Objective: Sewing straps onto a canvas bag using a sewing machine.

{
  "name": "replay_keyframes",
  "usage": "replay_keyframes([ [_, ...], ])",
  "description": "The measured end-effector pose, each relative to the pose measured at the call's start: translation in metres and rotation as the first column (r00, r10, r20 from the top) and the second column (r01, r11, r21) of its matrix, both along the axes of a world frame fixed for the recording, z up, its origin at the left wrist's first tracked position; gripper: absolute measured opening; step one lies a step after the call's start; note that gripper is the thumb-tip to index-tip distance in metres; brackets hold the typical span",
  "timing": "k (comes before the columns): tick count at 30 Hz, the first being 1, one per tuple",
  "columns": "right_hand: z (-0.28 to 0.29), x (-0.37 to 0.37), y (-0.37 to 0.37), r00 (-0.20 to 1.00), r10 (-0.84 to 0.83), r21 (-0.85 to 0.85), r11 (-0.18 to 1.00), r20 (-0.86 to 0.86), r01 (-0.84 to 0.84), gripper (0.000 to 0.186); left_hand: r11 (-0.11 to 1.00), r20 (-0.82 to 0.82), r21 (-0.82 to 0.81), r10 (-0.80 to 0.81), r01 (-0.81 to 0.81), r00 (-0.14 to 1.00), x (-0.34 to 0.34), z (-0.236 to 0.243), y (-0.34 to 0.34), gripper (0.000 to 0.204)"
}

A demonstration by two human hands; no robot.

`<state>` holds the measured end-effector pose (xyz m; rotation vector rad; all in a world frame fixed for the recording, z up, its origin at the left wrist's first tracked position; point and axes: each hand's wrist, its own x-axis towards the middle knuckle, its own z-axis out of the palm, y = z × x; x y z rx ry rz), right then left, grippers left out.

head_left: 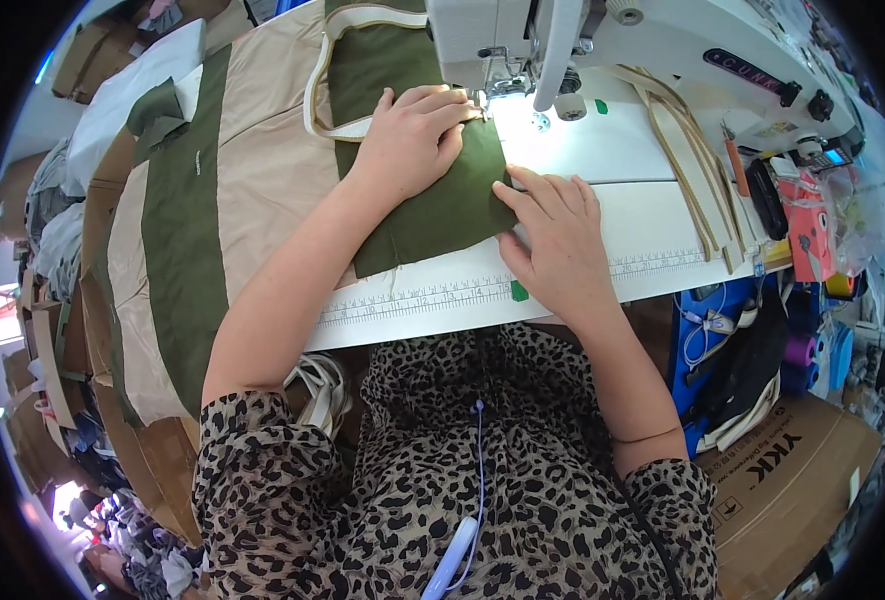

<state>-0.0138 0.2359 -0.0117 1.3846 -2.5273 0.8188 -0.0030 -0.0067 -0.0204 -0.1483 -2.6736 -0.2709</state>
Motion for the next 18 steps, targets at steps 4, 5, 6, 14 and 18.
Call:
replay_keyframes([
  [4, -0.003, -0.004, -0.002, 0.999, 0.037, -0.076, 0.997, 0.032, -0.035, 0.042, 0.997, -0.032, 0.008, 0.080, -0.080, 0.996, 0.005, -0.003, -0.001, 0.028],
  [5, -0.005, -0.004, -0.004, 0.998, 0.049, -0.125, 0.991, 0.029, -0.045, 0.040, 0.995, -0.046, 0.054, 0.085, -0.083, 0.995, 0.011, -0.007, -0.002, 0.027],
  [6, -0.010, -0.004, -0.002, 0.998, 0.035, -0.177, 0.984, 0.047, -0.026, 0.037, 0.993, -0.072, 0.091, 0.087, -0.080, 0.994, 0.016, -0.010, 0.003, 0.026],
  [14, -0.015, 0.003, 0.002, 0.965, 0.120, -0.498, 0.867, 0.232, 0.012, 0.024, 0.860, -0.357, 0.350, -0.244, 0.371, 0.902, 0.129, 0.008, 0.072, 0.027],
  [18, 0.015, 0.044, -0.041, 0.896, 0.323, -0.317, 0.922, 0.305, -0.224, 0.047, 0.955, -0.480, 0.279, 0.049, 0.100, 0.876, 0.171, 0.033, 0.018, 0.030],
])
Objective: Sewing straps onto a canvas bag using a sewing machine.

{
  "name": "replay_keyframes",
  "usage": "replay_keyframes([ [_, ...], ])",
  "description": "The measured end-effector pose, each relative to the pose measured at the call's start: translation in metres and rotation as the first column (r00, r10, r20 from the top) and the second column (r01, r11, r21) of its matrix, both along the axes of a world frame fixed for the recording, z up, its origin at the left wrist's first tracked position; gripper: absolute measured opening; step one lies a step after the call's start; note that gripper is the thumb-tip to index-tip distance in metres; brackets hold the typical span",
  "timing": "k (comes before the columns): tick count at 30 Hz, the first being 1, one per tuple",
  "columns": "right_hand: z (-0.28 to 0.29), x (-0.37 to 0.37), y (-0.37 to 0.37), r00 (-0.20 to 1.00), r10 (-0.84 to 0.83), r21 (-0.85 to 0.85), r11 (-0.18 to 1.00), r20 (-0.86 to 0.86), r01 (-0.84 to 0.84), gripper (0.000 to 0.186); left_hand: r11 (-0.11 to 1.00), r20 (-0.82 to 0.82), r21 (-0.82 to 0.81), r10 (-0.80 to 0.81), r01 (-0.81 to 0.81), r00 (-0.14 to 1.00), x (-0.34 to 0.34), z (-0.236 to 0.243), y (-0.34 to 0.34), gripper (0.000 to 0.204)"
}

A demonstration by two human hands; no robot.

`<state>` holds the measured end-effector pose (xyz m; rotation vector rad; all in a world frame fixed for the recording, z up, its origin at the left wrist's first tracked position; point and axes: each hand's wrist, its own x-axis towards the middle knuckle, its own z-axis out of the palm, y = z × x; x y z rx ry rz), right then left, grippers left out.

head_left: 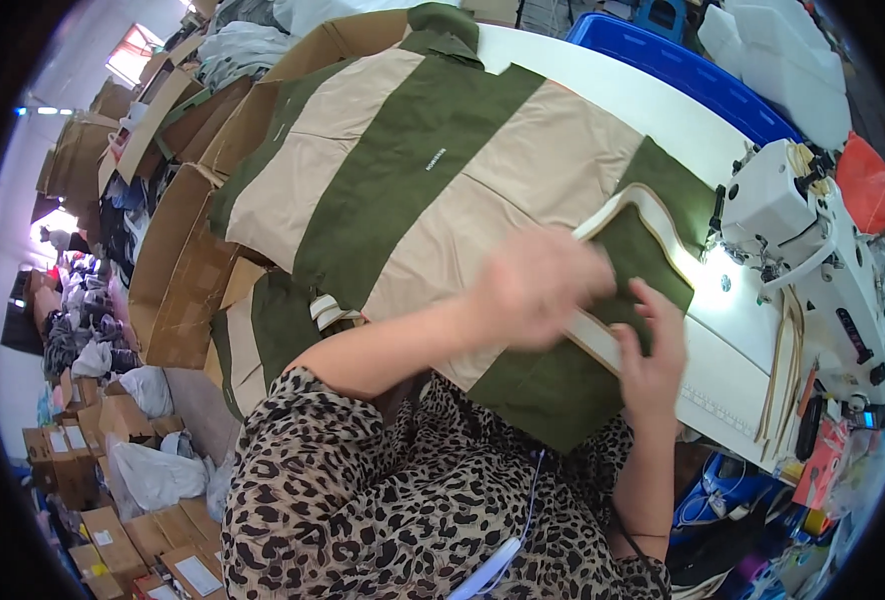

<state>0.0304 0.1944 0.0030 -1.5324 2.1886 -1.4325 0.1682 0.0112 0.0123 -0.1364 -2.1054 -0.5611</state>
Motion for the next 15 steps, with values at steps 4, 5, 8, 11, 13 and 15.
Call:
replay_keyframes([
  [4, -0.009, 0.032, -0.037, 0.963, 0.203, 0.143, 0.973, -0.177, -0.179, 0.087, 0.523, 0.398, 0.112, 0.756, -0.845, 0.521, 0.041, -0.025, -0.126, 0.060],
  [5, -0.012, 0.039, -0.044, 0.954, 0.217, 0.183, 0.967, -0.209, -0.179, 0.090, 0.390, 0.582, 0.020, 0.744, -0.921, 0.328, 0.049, -0.039, -0.151, 0.067],
  [8, -0.026, 0.038, -0.058, 0.959, 0.158, 0.126, 0.983, -0.234, -0.131, 0.081, 0.466, 0.768, -0.053, 0.584, -0.883, 0.262, 0.036, -0.030, -0.156, 0.069],
  [11, -0.020, 0.034, -0.059, 0.978, 0.178, 0.235, 0.960, -0.107, -0.149, 0.064, 0.509, 0.768, 0.121, 0.495, -0.852, 0.405, 0.046, -0.030, -0.168, 0.059],
  [13, -0.018, 0.029, -0.053, 0.976, 0.218, 0.061, 0.974, 0.031, -0.219, 0.057, 0.568, 0.664, 0.265, 0.478, -0.779, 0.574, 0.074, -0.033, -0.172, 0.051],
  [15, -0.016, 0.013, -0.037, 0.982, 0.121, -0.256, 0.954, -0.144, -0.155, 0.058, 0.530, 0.657, 0.371, 0.430, -0.762, 0.619, 0.109, 0.004, -0.158, 0.046],
])
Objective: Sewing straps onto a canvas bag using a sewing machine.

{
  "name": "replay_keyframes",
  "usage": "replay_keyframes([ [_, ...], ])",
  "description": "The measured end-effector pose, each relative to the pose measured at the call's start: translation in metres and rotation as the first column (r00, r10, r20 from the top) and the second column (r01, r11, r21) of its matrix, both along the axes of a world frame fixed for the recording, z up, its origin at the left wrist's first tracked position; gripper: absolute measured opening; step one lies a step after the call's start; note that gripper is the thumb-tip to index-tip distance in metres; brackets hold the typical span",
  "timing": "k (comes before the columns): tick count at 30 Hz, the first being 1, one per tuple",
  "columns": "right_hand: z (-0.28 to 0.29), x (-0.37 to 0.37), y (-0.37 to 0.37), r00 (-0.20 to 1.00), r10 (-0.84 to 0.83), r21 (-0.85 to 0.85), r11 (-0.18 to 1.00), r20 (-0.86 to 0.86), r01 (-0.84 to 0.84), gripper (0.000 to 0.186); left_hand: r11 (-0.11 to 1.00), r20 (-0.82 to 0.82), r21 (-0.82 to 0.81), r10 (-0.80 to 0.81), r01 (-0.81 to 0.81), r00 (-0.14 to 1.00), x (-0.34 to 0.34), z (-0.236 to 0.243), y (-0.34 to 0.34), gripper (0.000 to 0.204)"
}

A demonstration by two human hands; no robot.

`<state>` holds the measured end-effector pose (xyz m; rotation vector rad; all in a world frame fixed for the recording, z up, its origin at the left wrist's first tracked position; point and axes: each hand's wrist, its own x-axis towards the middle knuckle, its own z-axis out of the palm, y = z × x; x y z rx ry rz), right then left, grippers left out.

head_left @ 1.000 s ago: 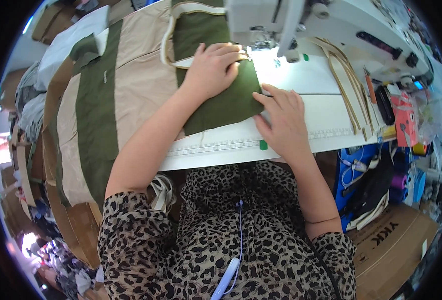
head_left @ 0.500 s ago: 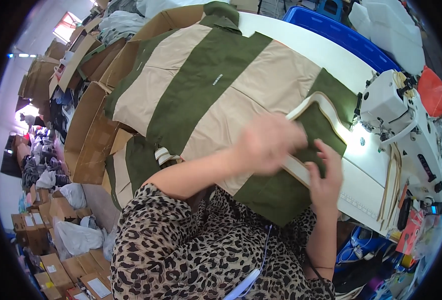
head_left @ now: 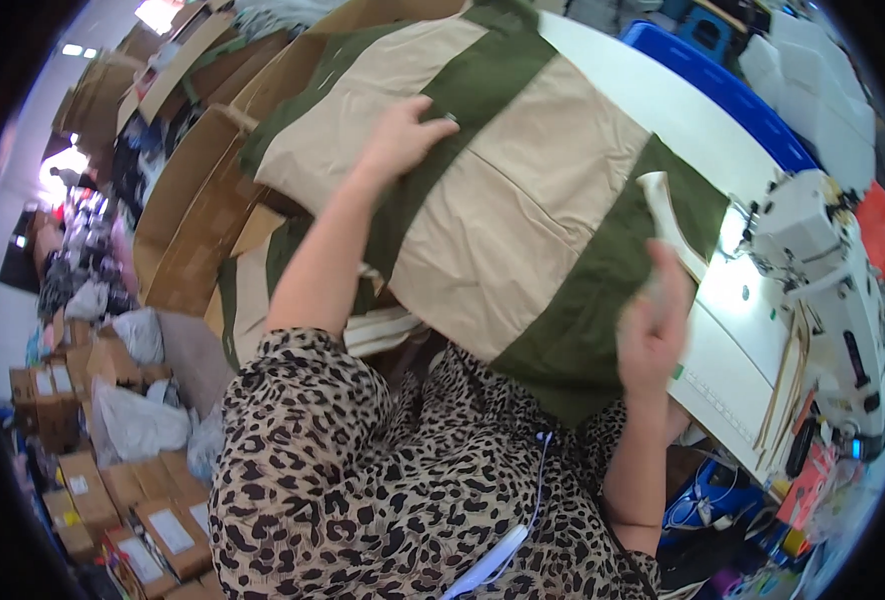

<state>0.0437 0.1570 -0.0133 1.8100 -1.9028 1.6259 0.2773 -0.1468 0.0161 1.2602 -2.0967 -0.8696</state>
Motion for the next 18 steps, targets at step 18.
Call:
replay_keyframes([
  [18, -0.147, 0.163, -0.058, 0.576, 0.504, 0.472, 0.331, 0.644, -0.817, 0.093, 0.411, 0.308, 0.053, 0.860, -0.910, 0.406, 0.613, -0.096, 0.158, 0.033],
])
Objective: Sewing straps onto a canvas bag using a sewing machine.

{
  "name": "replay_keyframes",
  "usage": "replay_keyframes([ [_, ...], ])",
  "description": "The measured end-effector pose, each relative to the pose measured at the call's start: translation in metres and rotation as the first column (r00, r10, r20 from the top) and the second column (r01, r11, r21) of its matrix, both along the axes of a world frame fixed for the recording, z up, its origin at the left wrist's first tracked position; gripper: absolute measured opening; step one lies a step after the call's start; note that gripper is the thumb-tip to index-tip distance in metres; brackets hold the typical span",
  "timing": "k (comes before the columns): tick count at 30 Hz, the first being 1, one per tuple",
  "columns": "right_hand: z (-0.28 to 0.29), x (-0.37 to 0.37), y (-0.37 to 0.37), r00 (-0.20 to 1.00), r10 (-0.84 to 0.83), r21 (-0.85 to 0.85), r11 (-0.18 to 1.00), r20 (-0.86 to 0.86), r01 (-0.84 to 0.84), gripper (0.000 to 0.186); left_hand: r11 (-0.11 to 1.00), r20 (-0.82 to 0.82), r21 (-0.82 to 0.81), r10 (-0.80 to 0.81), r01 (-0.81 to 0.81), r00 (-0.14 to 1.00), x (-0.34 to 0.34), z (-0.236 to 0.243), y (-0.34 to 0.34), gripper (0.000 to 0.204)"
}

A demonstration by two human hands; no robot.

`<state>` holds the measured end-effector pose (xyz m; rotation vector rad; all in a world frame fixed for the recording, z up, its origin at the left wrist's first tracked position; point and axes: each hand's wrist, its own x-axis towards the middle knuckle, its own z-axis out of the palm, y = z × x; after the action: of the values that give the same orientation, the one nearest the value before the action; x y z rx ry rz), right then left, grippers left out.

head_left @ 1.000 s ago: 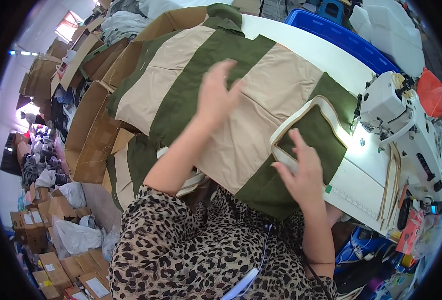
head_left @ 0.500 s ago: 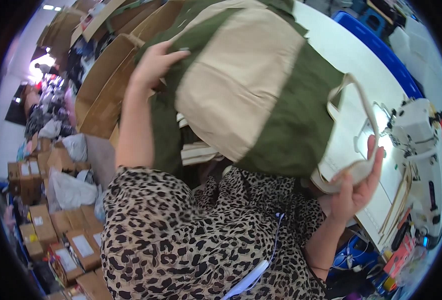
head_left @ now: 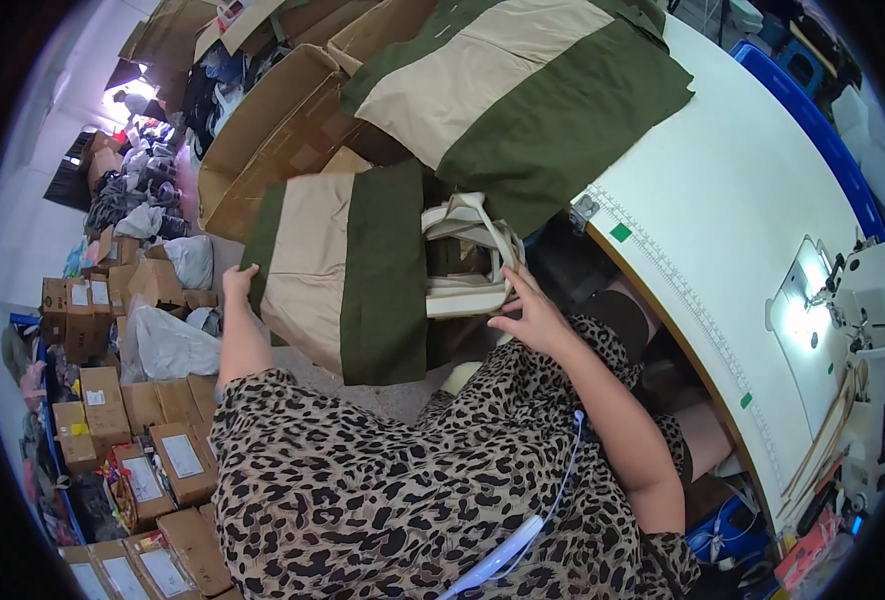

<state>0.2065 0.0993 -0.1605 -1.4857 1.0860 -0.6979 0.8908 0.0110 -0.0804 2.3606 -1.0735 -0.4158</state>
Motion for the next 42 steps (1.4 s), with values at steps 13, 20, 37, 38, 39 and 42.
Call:
replay_keyframes([
  [13, -0.047, -0.058, 0.028, 0.990, -0.109, 0.134, 0.984, -0.093, 0.121, 0.047, 0.978, 0.553, -0.206, 0.110, 0.008, 0.826, -0.178, -0.005, -0.086, 0.057],
  [20, 0.052, -0.085, 0.049, 0.985, -0.151, -0.071, 0.987, -0.082, 0.145, 0.044, -0.049, 0.461, -0.309, -0.881, 0.950, 0.104, -0.531, 0.079, -0.063, 0.081],
  [37, 0.112, -0.135, 0.113, 0.915, -0.401, -0.338, 0.855, 0.049, 0.393, 0.041, -0.021, -0.082, -0.569, -0.993, 0.822, -0.081, -0.689, 0.079, -0.101, 0.013],
  [38, 0.116, -0.140, 0.117, 0.891, -0.445, -0.460, 0.775, 0.090, 0.434, 0.040, -0.144, -0.005, -0.490, -0.986, 0.860, -0.168, -0.706, 0.064, -0.087, 0.010],
  [39, 0.120, -0.146, 0.116, 0.831, -0.551, -0.630, 0.619, 0.076, 0.469, 0.041, -0.178, -0.064, -0.325, -0.976, 0.929, -0.209, -0.722, 0.068, -0.060, 0.009],
  [42, 0.133, -0.158, 0.122, 0.586, -0.802, -0.756, 0.453, -0.115, 0.472, 0.049, -0.391, -0.222, -0.155, -0.881, 0.907, -0.418, -0.738, 0.055, 0.000, 0.013],
])
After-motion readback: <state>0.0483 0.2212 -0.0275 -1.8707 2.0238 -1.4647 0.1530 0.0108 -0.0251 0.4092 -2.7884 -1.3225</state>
